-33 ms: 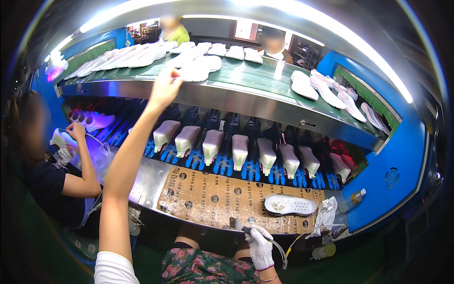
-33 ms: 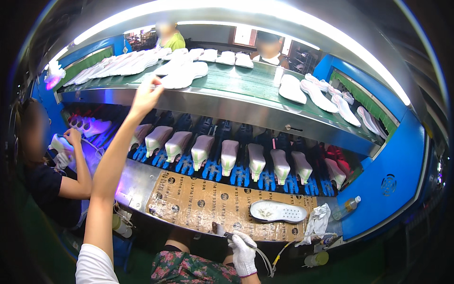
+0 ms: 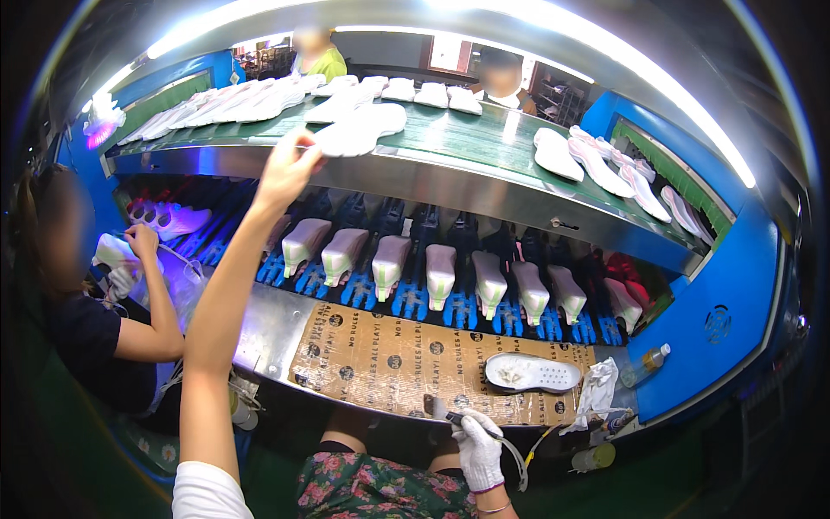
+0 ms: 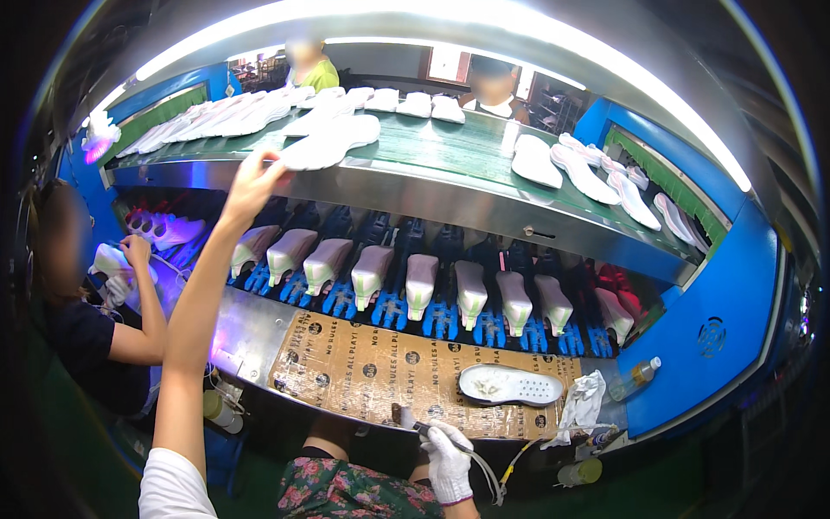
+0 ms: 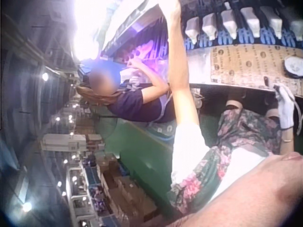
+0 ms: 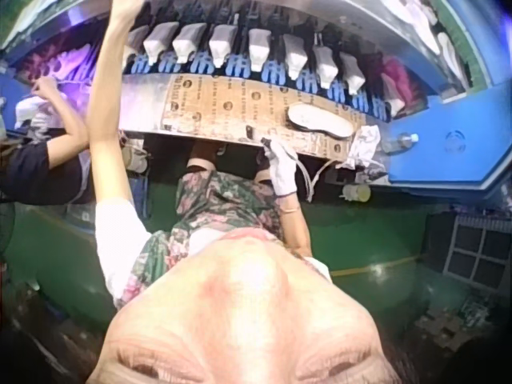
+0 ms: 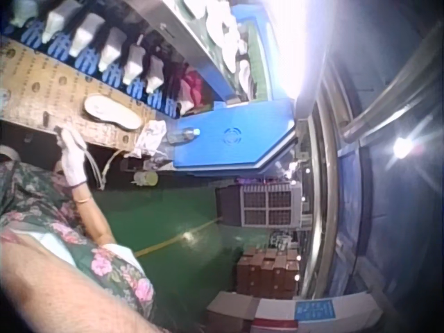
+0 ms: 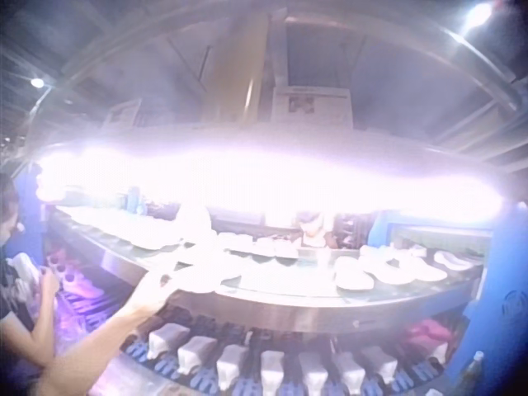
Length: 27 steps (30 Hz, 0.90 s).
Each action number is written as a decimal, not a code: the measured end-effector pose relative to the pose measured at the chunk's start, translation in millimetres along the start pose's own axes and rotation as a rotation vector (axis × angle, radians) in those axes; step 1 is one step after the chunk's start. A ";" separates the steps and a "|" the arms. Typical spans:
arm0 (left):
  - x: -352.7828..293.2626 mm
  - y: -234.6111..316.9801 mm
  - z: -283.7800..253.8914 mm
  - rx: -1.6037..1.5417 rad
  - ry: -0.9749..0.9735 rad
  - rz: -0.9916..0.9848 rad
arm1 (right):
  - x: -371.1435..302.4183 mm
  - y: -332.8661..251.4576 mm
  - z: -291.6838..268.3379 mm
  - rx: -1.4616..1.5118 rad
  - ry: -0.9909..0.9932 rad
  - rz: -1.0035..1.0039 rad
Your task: The person takes shoe soles from an overhead conveyor and applies adhesive to their surfaces and edges using a dispensing brush tool.
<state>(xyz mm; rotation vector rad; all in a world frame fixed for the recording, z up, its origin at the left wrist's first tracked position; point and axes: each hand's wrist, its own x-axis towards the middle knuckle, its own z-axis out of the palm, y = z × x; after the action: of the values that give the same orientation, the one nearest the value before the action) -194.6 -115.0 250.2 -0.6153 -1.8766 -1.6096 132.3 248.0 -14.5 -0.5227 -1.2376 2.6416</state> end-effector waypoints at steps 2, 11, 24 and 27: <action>-48.7 0.9 -39.5 0.006 0.139 0.088 | -1.0 -14.4 5.3 0.010 0.019 -0.037; -243.8 -21.4 -71.8 -0.448 0.431 -0.259 | -21.3 -53.1 63.9 0.165 -0.311 -0.234; -476.3 7.8 67.1 -1.220 -0.295 -1.337 | -25.7 -9.7 102.6 -0.704 -0.568 -0.401; -493.0 24.6 63.3 -1.216 -0.273 -1.507 | -28.2 -6.1 97.0 -0.773 -0.530 -0.445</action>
<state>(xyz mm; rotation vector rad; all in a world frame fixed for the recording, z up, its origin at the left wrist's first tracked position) 169.7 -34.7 -79.2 0.4443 -1.1678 -3.8158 121.0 174.7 54.4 0.3789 -2.2197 1.9054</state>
